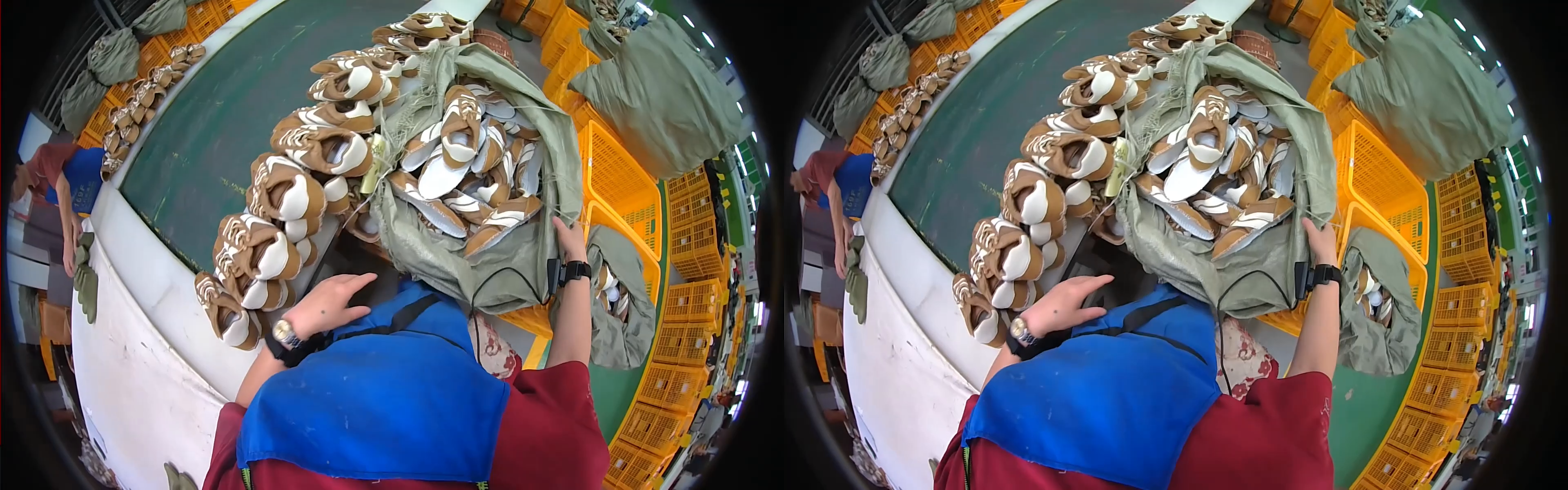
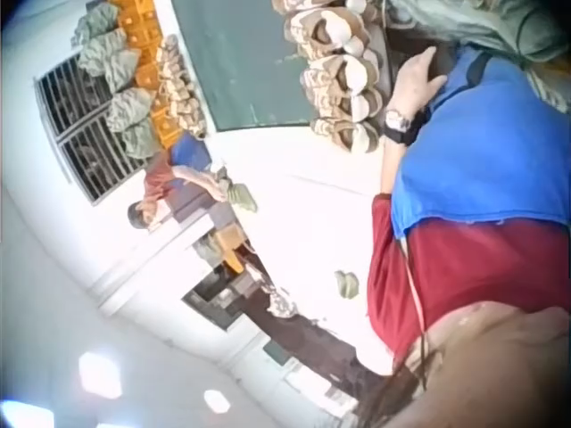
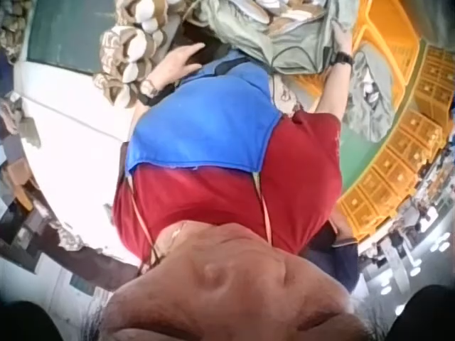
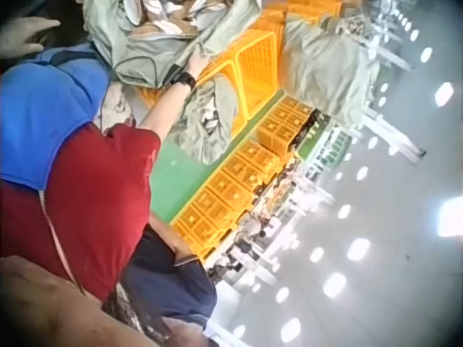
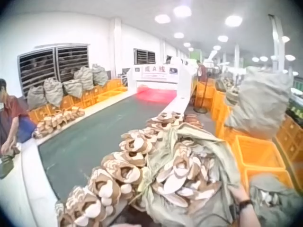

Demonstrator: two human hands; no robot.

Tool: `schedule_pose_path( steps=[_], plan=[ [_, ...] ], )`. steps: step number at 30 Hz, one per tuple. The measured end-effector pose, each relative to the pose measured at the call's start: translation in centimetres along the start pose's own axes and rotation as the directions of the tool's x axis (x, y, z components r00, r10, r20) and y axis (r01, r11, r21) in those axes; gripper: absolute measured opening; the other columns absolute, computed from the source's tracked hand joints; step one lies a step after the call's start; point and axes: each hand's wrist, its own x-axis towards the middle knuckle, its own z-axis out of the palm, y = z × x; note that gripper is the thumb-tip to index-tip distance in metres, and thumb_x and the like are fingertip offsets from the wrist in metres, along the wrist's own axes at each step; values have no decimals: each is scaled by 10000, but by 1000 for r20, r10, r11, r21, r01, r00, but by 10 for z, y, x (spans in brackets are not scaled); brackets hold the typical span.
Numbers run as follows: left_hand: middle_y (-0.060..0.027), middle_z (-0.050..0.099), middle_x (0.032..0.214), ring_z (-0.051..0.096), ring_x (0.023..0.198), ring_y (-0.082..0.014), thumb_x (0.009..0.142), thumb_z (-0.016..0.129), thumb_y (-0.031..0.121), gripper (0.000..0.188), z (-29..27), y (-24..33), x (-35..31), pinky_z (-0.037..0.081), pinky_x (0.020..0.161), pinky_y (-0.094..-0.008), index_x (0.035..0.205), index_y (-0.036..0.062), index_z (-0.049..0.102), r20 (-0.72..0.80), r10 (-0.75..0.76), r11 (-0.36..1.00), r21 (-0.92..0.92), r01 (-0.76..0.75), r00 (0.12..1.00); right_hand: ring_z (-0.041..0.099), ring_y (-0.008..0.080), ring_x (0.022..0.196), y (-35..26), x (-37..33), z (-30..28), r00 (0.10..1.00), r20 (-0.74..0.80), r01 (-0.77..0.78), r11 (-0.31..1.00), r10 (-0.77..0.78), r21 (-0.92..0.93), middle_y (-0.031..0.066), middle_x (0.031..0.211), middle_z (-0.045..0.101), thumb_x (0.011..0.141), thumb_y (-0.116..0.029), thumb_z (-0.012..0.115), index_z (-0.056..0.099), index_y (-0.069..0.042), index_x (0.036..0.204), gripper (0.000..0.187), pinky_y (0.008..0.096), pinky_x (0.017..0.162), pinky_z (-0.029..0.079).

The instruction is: Unloading and sorting shoes from a large transport bag onto a conveyor belt system in a factory.

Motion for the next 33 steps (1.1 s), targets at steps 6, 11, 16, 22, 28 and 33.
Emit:
schedule_pose_path(
  steps=[6,11,16,22,28,33],
  plan=[
    [-203,579,1000,556,921,-351,756,650,169,514,-12,-4,-64,454,810,-389,1208,17,460,-65,-65,998,11,66,996,535,244,1051,25,1,36,954,-169,232,967,-246,-101,131,1176,550,743,-262,692,471,44,1209,600,326,884,411],
    [-205,584,971,561,895,-356,756,650,162,504,-10,2,-79,459,792,-390,1202,19,465,-102,-72,997,24,75,992,418,262,1196,58,24,90,985,-119,-152,958,126,-242,191,1323,399,649,-480,740,273,78,1327,994,325,990,330],
    [-207,584,960,562,880,-361,768,637,152,472,-19,10,-74,456,783,-399,1186,9,469,-123,-146,987,44,153,982,542,278,1022,49,21,139,947,-254,-225,970,194,-96,225,1089,552,578,-322,782,418,152,1150,827,336,868,437],
    [-202,575,972,552,900,-361,777,633,156,472,-24,12,-48,448,790,-402,1193,18,461,-136,-140,988,48,148,981,617,215,858,-20,-3,71,956,252,-286,651,147,703,96,956,637,759,-198,620,594,-12,995,301,344,790,492],
    [-202,572,968,545,905,-364,776,634,152,473,-23,9,-23,444,790,-407,1198,26,459,-106,-103,992,63,110,989,551,216,1032,-58,-14,140,910,395,-394,565,127,725,105,1155,563,839,-415,568,495,-13,1185,535,357,877,445],
    [-202,573,967,546,902,-364,774,635,151,469,-23,9,-18,442,793,-407,1192,23,464,-104,-92,992,76,101,990,556,199,980,-38,-12,159,960,240,-235,879,143,414,125,1136,549,767,-316,703,458,52,1199,618,340,819,461]
  ],
)
